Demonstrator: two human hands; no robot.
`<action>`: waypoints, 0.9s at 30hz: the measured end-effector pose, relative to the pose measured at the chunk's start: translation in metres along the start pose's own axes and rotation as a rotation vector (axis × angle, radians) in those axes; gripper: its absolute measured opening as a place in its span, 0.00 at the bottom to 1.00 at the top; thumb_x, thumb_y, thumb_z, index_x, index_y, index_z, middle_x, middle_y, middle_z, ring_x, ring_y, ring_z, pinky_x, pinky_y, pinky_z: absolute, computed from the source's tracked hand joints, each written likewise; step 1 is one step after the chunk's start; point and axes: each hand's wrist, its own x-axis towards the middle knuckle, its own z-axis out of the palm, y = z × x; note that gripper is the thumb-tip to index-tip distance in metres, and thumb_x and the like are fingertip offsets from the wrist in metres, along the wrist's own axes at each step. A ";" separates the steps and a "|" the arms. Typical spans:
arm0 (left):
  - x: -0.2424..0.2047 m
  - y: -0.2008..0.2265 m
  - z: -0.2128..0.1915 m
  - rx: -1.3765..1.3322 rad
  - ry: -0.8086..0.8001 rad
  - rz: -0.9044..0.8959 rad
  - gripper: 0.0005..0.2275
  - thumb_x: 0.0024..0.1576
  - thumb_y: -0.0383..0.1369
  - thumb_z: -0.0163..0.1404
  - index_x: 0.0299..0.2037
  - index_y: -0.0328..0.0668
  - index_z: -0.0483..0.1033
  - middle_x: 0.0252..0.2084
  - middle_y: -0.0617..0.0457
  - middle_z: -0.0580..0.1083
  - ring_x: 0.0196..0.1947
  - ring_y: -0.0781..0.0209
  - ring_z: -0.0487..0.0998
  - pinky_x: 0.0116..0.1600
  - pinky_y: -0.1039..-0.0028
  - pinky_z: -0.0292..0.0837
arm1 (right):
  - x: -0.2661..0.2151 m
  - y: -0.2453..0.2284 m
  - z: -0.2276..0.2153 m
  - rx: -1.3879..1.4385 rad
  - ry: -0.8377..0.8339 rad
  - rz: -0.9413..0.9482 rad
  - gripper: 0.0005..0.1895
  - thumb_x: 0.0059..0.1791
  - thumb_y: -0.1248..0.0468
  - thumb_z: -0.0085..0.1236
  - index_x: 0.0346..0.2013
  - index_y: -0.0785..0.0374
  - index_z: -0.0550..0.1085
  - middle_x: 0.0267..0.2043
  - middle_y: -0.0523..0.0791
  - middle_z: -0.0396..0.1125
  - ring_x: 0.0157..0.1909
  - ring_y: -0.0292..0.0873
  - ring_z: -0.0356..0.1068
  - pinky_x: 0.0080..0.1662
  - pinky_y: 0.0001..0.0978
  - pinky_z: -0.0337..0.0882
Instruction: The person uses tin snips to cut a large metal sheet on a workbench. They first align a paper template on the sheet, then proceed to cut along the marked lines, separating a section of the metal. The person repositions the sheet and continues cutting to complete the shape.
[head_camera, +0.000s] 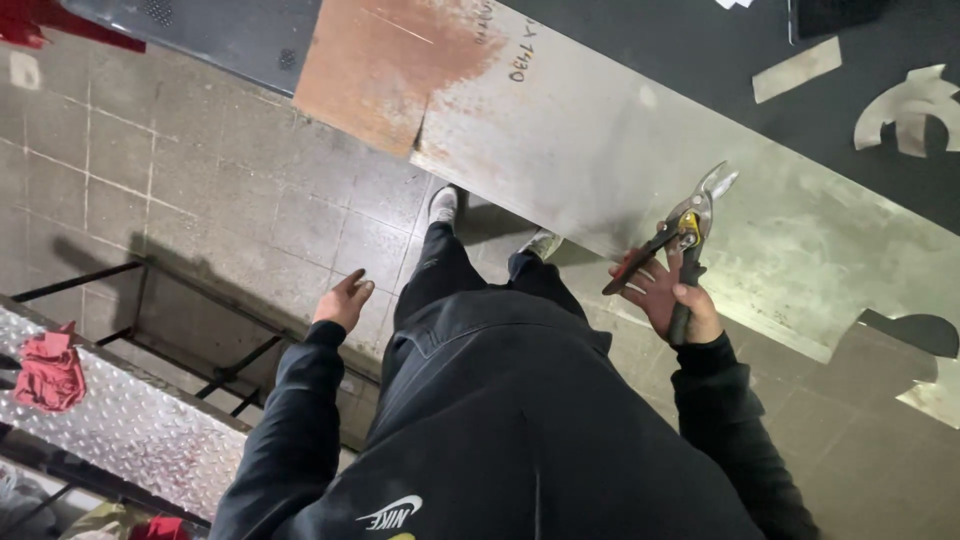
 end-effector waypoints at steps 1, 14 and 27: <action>0.003 -0.003 -0.006 0.044 -0.023 -0.145 0.25 0.58 0.53 0.51 0.60 0.50 0.75 0.50 0.43 0.80 0.50 0.47 0.80 0.54 0.61 0.73 | 0.005 0.000 0.006 -0.008 0.004 0.002 0.58 0.42 0.49 0.65 0.80 0.46 0.42 0.69 0.57 0.54 0.71 0.64 0.55 0.68 0.63 0.54; 0.131 -0.046 -0.083 0.240 -0.052 0.276 0.26 0.59 0.54 0.52 0.60 0.43 0.74 0.62 0.42 0.74 0.61 0.43 0.74 0.63 0.59 0.70 | 0.048 0.090 0.090 -0.219 0.122 0.167 0.45 0.45 0.54 0.59 0.72 0.68 0.53 0.72 0.57 0.55 0.73 0.58 0.56 0.70 0.61 0.55; 0.244 0.006 -0.173 0.183 -0.299 0.670 0.20 0.62 0.50 0.53 0.53 0.44 0.80 0.59 0.42 0.77 0.59 0.43 0.77 0.61 0.59 0.73 | 0.048 0.236 0.123 -0.231 0.407 0.168 0.48 0.47 0.54 0.57 0.76 0.65 0.47 0.74 0.53 0.53 0.74 0.53 0.54 0.67 0.54 0.57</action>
